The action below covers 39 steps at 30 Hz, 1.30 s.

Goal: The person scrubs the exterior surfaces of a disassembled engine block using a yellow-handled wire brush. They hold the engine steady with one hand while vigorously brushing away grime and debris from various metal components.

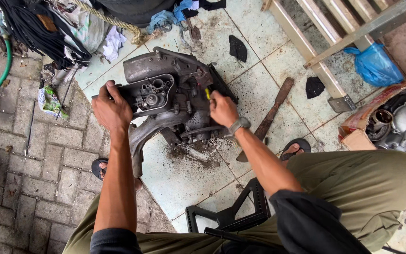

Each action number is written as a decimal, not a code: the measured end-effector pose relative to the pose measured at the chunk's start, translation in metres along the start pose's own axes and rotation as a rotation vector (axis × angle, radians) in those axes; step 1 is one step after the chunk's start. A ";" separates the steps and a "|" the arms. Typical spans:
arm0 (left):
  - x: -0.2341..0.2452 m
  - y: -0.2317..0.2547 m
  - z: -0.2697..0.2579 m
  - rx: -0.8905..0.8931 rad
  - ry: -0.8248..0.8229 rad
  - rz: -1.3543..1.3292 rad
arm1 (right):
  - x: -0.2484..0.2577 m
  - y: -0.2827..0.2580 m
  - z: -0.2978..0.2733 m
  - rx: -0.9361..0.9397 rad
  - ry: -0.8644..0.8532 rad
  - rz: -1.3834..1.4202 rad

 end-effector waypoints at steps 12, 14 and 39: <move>0.002 0.003 0.000 -0.010 0.021 0.021 | 0.031 -0.056 -0.017 0.163 0.032 0.155; 0.003 0.003 -0.004 -0.002 0.017 0.003 | 0.026 -0.057 -0.026 0.153 0.057 0.107; -0.001 0.003 -0.001 0.040 -0.021 -0.015 | -0.023 -0.087 -0.007 0.129 0.328 0.313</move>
Point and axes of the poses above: each hand's wrist, its own z-axis towards the middle knuckle, its own x-axis out of the back of the hand, y = z × x, the point moved 2 cm from there along z, towards the middle knuckle, and after that the axes turned 3 degrees about z, right-handed, at the moved point
